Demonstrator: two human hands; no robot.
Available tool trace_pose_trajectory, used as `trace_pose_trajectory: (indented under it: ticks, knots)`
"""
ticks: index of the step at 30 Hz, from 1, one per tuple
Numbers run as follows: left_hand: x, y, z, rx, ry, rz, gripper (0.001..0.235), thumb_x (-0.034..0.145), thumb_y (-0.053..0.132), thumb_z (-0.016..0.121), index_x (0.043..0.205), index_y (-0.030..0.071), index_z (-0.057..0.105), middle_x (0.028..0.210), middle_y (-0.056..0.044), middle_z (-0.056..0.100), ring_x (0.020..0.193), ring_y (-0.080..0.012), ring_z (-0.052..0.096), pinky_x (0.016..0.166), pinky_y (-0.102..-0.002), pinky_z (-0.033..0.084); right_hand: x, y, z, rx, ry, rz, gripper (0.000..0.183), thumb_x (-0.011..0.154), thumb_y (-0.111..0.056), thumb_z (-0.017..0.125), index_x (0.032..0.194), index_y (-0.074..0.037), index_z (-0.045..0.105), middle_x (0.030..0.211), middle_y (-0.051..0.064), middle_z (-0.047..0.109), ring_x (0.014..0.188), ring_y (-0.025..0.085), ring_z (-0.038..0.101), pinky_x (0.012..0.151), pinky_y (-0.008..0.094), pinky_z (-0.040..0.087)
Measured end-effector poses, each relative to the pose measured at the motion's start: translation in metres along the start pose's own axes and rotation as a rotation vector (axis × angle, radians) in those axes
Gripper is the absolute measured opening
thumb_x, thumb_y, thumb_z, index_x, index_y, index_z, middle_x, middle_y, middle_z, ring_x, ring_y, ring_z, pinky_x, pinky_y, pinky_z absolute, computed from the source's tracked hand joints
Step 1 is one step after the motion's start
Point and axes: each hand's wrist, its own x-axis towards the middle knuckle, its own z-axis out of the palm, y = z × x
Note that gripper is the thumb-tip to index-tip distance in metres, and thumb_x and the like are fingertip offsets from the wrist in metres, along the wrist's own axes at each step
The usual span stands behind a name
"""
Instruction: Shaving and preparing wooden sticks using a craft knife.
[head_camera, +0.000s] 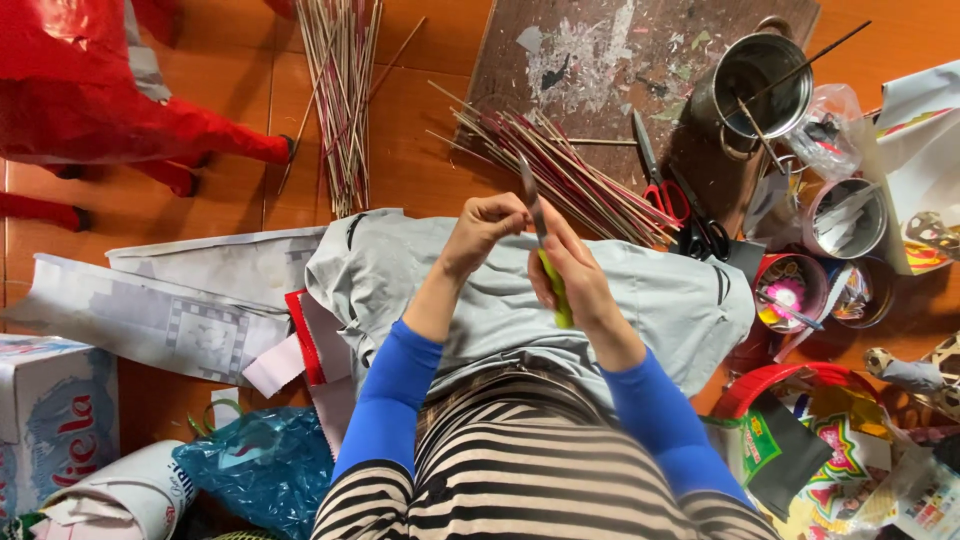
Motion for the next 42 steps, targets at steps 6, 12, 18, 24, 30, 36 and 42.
trace_pose_trajectory:
  ticks: [6,12,18,24,30,36,42]
  knots:
    - [-0.006,0.043,0.028,0.047,-0.067,0.001,0.009,0.097,0.006,0.074,0.096,-0.003,0.075,0.094,-0.003,0.069,0.088,-0.0094,0.061,0.079,-0.025,0.049,-0.021,-0.011,-0.005,0.224,-0.113,0.023,0.062,0.111,-0.037,0.042,0.167,-0.014,0.026,0.067,0.005,0.043,0.051,0.011,0.039,0.047,0.024,0.035]
    - [-0.009,0.042,0.035,-0.007,-0.011,-0.036,0.008,0.094,0.004,0.075,0.095,-0.004,0.073,0.096,-0.003,0.07,0.087,-0.0103,0.063,0.078,-0.026,0.052,-0.018,0.0,-0.009,0.241,-0.079,0.132,0.056,0.111,-0.037,0.041,0.16,-0.013,0.029,0.065,0.005,0.042,0.048,0.011,0.038,0.045,0.025,0.034]
    - [-0.009,0.053,0.04,-0.004,-0.041,-0.03,0.01,0.094,0.006,0.078,0.095,-0.003,0.073,0.092,-0.003,0.068,0.083,-0.0096,0.06,0.074,-0.025,0.049,-0.019,-0.006,-0.007,0.232,-0.099,0.096,0.051,0.112,-0.036,0.041,0.154,-0.009,0.036,0.065,0.006,0.043,0.047,0.012,0.04,0.044,0.025,0.034]
    - [-0.01,0.057,0.036,-0.009,-0.076,-0.08,0.012,0.096,0.01,0.076,0.098,-0.002,0.074,0.092,-0.002,0.07,0.083,-0.0089,0.061,0.074,-0.025,0.05,-0.019,-0.005,-0.017,0.2,-0.138,0.122,0.048,0.114,-0.034,0.043,0.151,-0.003,0.039,0.067,0.006,0.043,0.052,0.013,0.04,0.047,0.026,0.034]
    - [-0.015,0.078,0.045,0.147,-0.088,-0.141,0.013,0.097,0.01,0.076,0.102,-0.001,0.079,0.091,-0.004,0.071,0.077,-0.0088,0.057,0.066,-0.024,0.045,-0.029,-0.03,0.005,0.202,-0.131,0.013,0.058,0.109,-0.036,0.044,0.158,-0.007,0.035,0.065,0.004,0.044,0.049,0.011,0.038,0.044,0.024,0.034]
    - [-0.019,0.064,0.037,0.128,-0.109,-0.085,0.012,0.098,0.009,0.076,0.103,-0.001,0.077,0.092,-0.002,0.071,0.08,-0.0065,0.061,0.068,-0.022,0.048,-0.028,-0.014,0.0,0.22,-0.153,0.05,0.059,0.11,-0.037,0.045,0.158,-0.006,0.034,0.066,0.004,0.044,0.049,0.012,0.038,0.046,0.026,0.035]
    - [-0.022,0.091,0.044,0.153,-0.167,-0.146,0.013,0.099,0.01,0.073,0.105,0.0,0.079,0.087,-0.003,0.073,0.077,-0.0069,0.063,0.065,-0.021,0.047,-0.033,-0.024,-0.001,0.248,-0.158,0.068,0.06,0.11,-0.038,0.046,0.159,-0.007,0.034,0.065,0.005,0.044,0.048,0.011,0.038,0.045,0.025,0.033]
